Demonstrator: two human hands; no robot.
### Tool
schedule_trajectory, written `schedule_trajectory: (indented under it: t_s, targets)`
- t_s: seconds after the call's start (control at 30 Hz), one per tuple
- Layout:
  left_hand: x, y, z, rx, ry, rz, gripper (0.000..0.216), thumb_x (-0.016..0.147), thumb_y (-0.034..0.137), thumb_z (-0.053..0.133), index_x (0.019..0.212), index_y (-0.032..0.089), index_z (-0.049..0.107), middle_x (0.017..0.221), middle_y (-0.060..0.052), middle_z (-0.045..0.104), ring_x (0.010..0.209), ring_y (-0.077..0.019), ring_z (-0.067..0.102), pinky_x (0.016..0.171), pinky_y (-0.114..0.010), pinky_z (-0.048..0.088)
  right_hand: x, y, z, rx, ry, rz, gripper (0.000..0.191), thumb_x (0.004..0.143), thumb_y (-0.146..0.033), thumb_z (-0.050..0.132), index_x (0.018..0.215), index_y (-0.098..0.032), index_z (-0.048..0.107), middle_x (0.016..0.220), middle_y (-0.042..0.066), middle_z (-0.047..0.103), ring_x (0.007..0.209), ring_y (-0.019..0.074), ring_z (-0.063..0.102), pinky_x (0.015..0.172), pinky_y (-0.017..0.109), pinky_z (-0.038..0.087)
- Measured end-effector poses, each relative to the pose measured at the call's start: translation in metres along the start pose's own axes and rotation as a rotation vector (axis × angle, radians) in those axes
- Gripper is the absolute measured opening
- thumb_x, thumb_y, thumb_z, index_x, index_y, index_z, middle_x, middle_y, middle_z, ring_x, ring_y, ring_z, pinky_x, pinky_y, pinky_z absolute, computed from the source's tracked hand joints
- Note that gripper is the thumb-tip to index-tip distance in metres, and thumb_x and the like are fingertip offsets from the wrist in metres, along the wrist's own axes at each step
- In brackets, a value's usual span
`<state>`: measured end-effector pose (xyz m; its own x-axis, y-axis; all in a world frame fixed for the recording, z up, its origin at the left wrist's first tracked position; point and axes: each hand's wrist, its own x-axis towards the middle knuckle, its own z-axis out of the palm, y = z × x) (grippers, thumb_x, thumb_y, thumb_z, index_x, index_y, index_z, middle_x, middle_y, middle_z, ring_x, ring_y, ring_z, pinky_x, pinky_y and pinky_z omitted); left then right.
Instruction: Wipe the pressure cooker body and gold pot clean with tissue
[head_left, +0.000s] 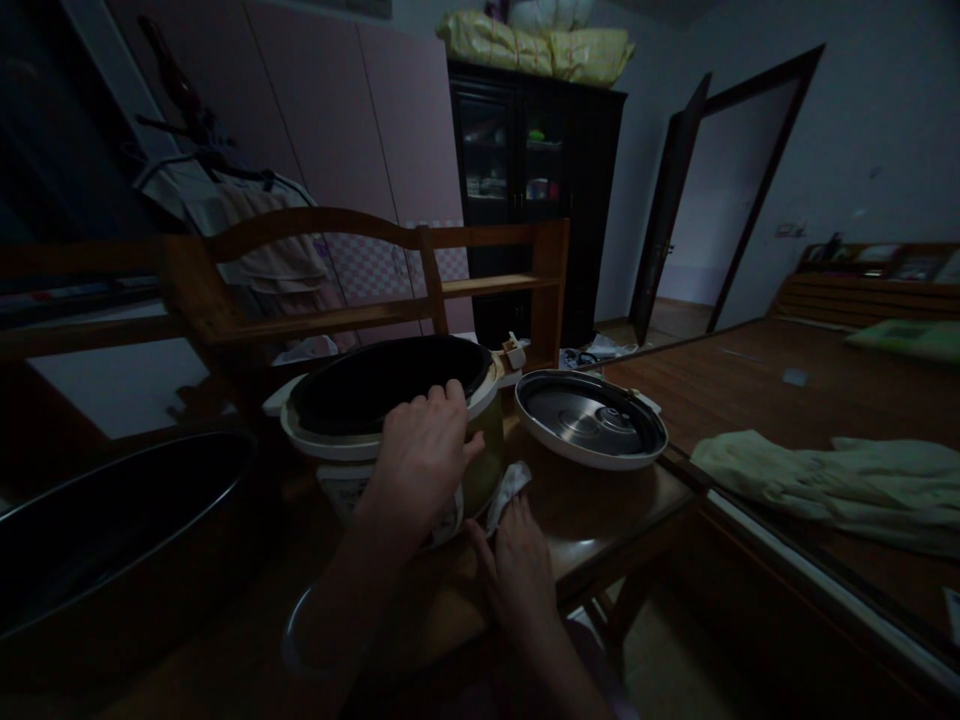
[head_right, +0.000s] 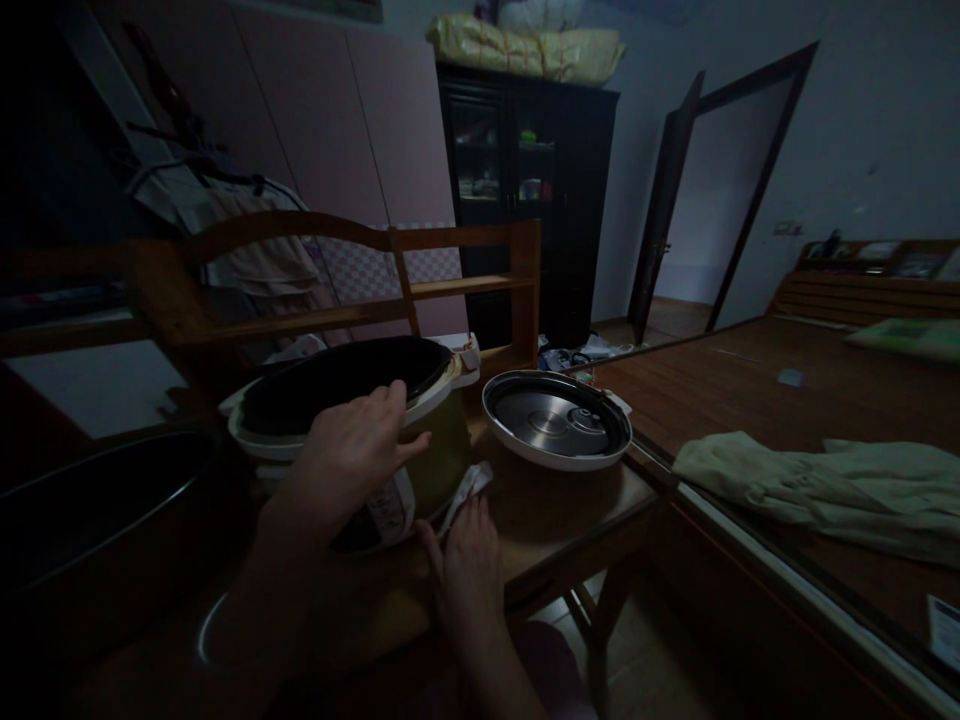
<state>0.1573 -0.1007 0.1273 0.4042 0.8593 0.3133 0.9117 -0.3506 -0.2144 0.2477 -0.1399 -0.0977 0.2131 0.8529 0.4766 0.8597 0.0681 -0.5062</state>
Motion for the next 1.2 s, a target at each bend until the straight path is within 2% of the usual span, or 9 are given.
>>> schedule_trajectory:
  t_s: [0.13, 0.33, 0.53, 0.83, 0.93, 1.0, 1.1, 1.2]
  targets:
    - [0.0, -0.004, -0.004, -0.03, -0.022, 0.018, 0.029, 0.09, 0.043, 0.045, 0.103, 0.017, 0.049, 0.099, -0.011, 0.067, 0.089, -0.0303, 0.069, 0.065, -0.036, 0.047, 0.0, 0.0, -0.001, 0.013, -0.011, 0.012, 0.077, 0.099, -0.062, 0.039, 0.148, -0.003, 0.043, 0.146, 0.026, 0.051, 0.142, 0.0365, 0.043, 0.11, 0.051, 0.043]
    - [-0.001, -0.001, -0.008, -0.022, -0.047, 0.004, 0.032, 0.089, 0.043, 0.043, 0.105, 0.016, 0.051, 0.102, -0.012, 0.068, 0.091, -0.0293, 0.069, 0.069, -0.036, 0.049, -0.001, 0.0, 0.0, 0.032, 0.021, 0.014, 0.075, 0.099, -0.061, 0.04, 0.15, -0.006, 0.041, 0.148, 0.024, 0.05, 0.143, 0.0354, 0.042, 0.112, 0.051, 0.042]
    - [-0.001, 0.009, -0.002, 0.008, 0.036, -0.086, 0.032, 0.087, 0.04, 0.046, 0.105, 0.015, 0.052, 0.102, -0.015, 0.067, 0.096, -0.0321, 0.066, 0.08, -0.041, 0.05, -0.001, -0.001, 0.0, 0.023, -0.004, 0.004, 0.074, 0.099, -0.061, 0.04, 0.146, -0.004, 0.046, 0.147, 0.025, 0.051, 0.142, 0.0366, 0.043, 0.112, 0.051, 0.042]
    - [-0.001, 0.003, -0.003, -0.01, 0.023, -0.021, 0.029, 0.089, 0.034, 0.04, 0.105, 0.014, 0.053, 0.097, -0.014, 0.067, 0.092, -0.03, 0.067, 0.076, -0.039, 0.05, 0.0, -0.003, -0.005, 0.016, -0.031, 0.018, 0.075, 0.099, -0.059, 0.042, 0.149, -0.003, 0.041, 0.148, 0.025, 0.049, 0.142, 0.0366, 0.042, 0.113, 0.051, 0.041]
    - [0.001, -0.004, -0.008, -0.071, 0.009, 0.024, 0.031, 0.092, 0.038, 0.04, 0.102, 0.015, 0.058, 0.098, -0.012, 0.068, 0.091, -0.0273, 0.067, 0.076, -0.037, 0.05, -0.001, -0.002, -0.005, 0.008, -0.015, 0.025, 0.076, 0.099, -0.059, 0.041, 0.15, -0.003, 0.039, 0.149, 0.026, 0.047, 0.142, 0.0361, 0.042, 0.113, 0.051, 0.041]
    - [0.003, -0.013, -0.014, -0.202, 0.124, 0.057, 0.033, 0.094, 0.042, 0.041, 0.102, 0.018, 0.062, 0.105, -0.009, 0.068, 0.099, -0.0254, 0.066, 0.082, -0.036, 0.05, -0.001, -0.002, -0.003, 0.008, -0.005, 0.028, 0.076, 0.099, -0.059, 0.041, 0.15, -0.003, 0.039, 0.15, 0.026, 0.046, 0.143, 0.0361, 0.042, 0.112, 0.051, 0.041]
    - [0.002, -0.029, -0.026, -0.49, 0.476, 0.044, 0.029, 0.095, 0.04, 0.045, 0.103, 0.023, 0.066, 0.113, -0.004, 0.068, 0.106, -0.0181, 0.063, 0.093, -0.031, 0.048, -0.002, 0.0, 0.001, 0.01, 0.008, 0.035, 0.076, 0.099, -0.06, 0.041, 0.149, -0.003, 0.04, 0.151, 0.026, 0.045, 0.142, 0.0365, 0.043, 0.113, 0.05, 0.041]
    - [-0.004, -0.042, -0.035, -0.637, 0.752, 0.012, 0.022, 0.094, 0.035, 0.051, 0.096, 0.023, 0.07, 0.105, -0.001, 0.07, 0.099, -0.0141, 0.065, 0.093, -0.028, 0.047, -0.002, 0.001, 0.003, 0.019, 0.023, 0.017, 0.074, 0.099, -0.058, 0.043, 0.15, -0.004, 0.04, 0.153, 0.024, 0.043, 0.143, 0.036, 0.042, 0.113, 0.05, 0.041]
